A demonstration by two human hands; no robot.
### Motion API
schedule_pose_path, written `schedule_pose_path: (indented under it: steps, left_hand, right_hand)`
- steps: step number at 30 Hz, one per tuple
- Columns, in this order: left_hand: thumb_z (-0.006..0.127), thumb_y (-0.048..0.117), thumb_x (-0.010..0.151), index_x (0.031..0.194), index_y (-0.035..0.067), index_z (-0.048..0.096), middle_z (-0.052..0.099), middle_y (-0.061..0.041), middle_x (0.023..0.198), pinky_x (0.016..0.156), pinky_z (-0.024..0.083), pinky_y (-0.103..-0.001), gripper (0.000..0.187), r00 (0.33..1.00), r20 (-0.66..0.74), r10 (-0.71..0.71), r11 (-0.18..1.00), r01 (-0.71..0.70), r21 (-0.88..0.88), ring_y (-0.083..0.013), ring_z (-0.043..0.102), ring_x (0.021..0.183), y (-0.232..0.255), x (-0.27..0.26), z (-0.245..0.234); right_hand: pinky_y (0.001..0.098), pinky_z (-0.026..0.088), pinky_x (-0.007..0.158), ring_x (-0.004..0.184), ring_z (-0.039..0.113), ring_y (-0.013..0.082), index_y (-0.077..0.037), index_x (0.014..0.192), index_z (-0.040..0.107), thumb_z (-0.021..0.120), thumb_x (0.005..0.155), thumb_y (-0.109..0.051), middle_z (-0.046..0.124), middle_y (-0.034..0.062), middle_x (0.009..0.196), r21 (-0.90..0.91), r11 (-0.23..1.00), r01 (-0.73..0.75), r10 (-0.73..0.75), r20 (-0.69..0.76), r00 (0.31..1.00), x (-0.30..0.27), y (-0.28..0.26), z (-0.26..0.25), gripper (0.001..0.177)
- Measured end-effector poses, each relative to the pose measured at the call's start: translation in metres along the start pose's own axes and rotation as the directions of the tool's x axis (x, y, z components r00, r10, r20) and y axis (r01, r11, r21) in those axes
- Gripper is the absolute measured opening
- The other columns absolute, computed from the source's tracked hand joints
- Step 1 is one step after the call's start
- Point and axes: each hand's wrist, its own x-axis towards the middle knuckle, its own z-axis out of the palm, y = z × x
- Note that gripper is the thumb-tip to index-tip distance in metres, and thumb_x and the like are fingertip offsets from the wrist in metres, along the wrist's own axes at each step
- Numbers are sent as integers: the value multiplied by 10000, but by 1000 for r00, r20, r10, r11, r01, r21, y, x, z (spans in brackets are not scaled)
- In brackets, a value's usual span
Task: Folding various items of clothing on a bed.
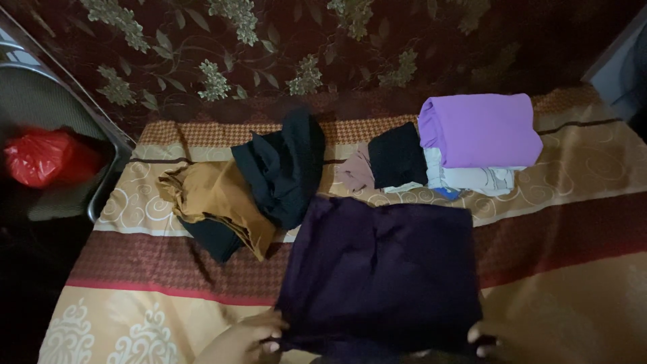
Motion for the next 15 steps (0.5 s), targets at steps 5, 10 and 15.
schedule_pose_path:
  steps: [5, 10, 15]
  left_hand:
    - [732, 230, 889, 994, 89, 697, 735, -82, 945, 831, 559, -356, 180, 808, 226, -545, 775, 588, -231, -252, 730, 938, -12, 63, -25]
    - [721, 202, 890, 965, 62, 695, 703, -164, 904, 774, 533, -445, 161, 895, -173, -410, 903, 426, 62, -384, 676, 881, -56, 160, -27]
    - [679, 126, 816, 1097, 27, 687, 656, -213, 1145, 825, 498, -495, 299, 741, -659, -131, 772, 494, 401, -411, 624, 984, -32, 225, -22]
  right_hand:
    - [374, 556, 923, 1056, 727, 258, -78, 1174, 724, 679, 907, -210, 756, 131, 1165, -12, 997, 74, -75, -120, 990, -5, -121, -36, 301]
    - [357, 554, 945, 1082, 730, 240, -90, 1184, 719, 692, 898, -187, 756, 109, 1190, -23, 992, 127, -129, -215, 968, 16, -273, -100, 302]
    - [433, 496, 1060, 992, 679, 312, -84, 1377, 689, 639, 1019, -129, 728, 165, 1067, -187, 977, 98, -194, -616, 763, 30, -332, -100, 365]
